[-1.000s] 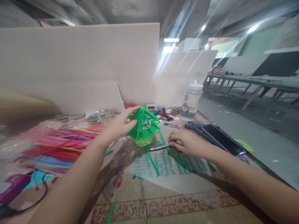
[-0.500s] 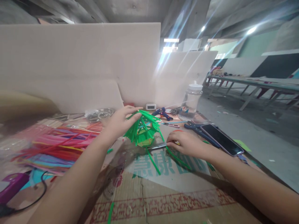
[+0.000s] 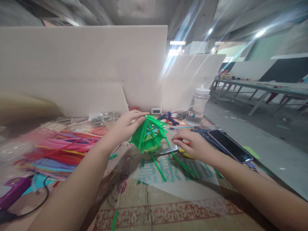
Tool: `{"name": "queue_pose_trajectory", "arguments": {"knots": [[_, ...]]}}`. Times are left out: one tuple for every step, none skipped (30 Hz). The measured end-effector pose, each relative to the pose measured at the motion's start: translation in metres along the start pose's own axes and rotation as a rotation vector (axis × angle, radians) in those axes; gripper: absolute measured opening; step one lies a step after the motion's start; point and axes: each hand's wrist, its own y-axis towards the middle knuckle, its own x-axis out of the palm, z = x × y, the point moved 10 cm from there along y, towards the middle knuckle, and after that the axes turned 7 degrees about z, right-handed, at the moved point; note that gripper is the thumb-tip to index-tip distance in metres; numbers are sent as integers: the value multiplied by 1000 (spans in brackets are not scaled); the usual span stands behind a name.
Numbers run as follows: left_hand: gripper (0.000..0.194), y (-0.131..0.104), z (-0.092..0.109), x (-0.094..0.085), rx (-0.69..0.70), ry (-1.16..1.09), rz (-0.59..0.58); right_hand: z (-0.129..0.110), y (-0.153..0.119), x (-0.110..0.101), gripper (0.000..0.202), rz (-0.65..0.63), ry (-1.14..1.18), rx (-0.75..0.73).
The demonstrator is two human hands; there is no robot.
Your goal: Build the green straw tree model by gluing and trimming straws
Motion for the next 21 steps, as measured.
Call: {"name": "queue_pose_trajectory", "arguments": {"knots": [[39, 0, 2, 0, 6, 13, -1, -11, 5, -11, 21, 98, 11, -56], [38, -1, 5, 0, 13, 25, -3, -24, 11, -20, 20, 184, 14, -114], [38, -1, 7, 1, 21, 35, -6, -36, 17, -27, 20, 256, 10, -173], [38, -2, 9, 1, 31, 45, -8, -48, 23, -31, 20, 302, 1, -226], [38, -2, 11, 2, 39, 53, -10, -59, 30, -31, 21, 321, -2, -268], [37, -2, 12, 2, 45, 58, -9, -66, 38, -29, 21, 325, -8, -299], [37, -2, 13, 2, 46, 59, -8, -71, 44, -27, 22, 334, -12, -312], [37, -2, 13, 3, 46, 59, -7, -74, 50, -25, 22, 343, -16, -318], [36, -2, 13, 2, 46, 56, -4, -74, 54, -22, 22, 354, -19, -314], [36, -2, 13, 2, 46, 53, -3, -73, 57, -20, 23, 366, -21, -306], [35, -1, 12, 2, 46, 53, -3, -72, 59, -18, 23, 372, -23, -297], [35, -1, 12, 2, 47, 55, -1, -70, 60, -15, 23, 372, -27, -287], [34, -1, 11, 2, 49, 56, 0, -67, 60, -13, 23, 372, -33, -276], [34, 0, 11, 2, 51, 57, 1, -66, 59, -12, 23, 372, -41, -267], [35, 0, 11, 2, 53, 58, 1, -65, 58, -11, 22, 370, -48, -262], [35, 0, 11, 3, 55, 58, 0, -64, 57, -10, 23, 365, -54, -259], [35, -1, 11, 3, 58, 58, 1, -64, 57, -10, 23, 361, -58, -257], [35, -1, 11, 3, 60, 58, 2, -64, 56, -9, 23, 356, -60, -256], [35, -1, 11, 3, 62, 60, 2, -64, 56, -9, 24, 353, -61, -257], [35, -1, 11, 4, 66, 63, 3, -65, 56, -9, 25, 351, -60, -260], [35, -1, 11, 4, 69, 65, 2, -65, 56, -9, 26, 352, -58, -263]]}}
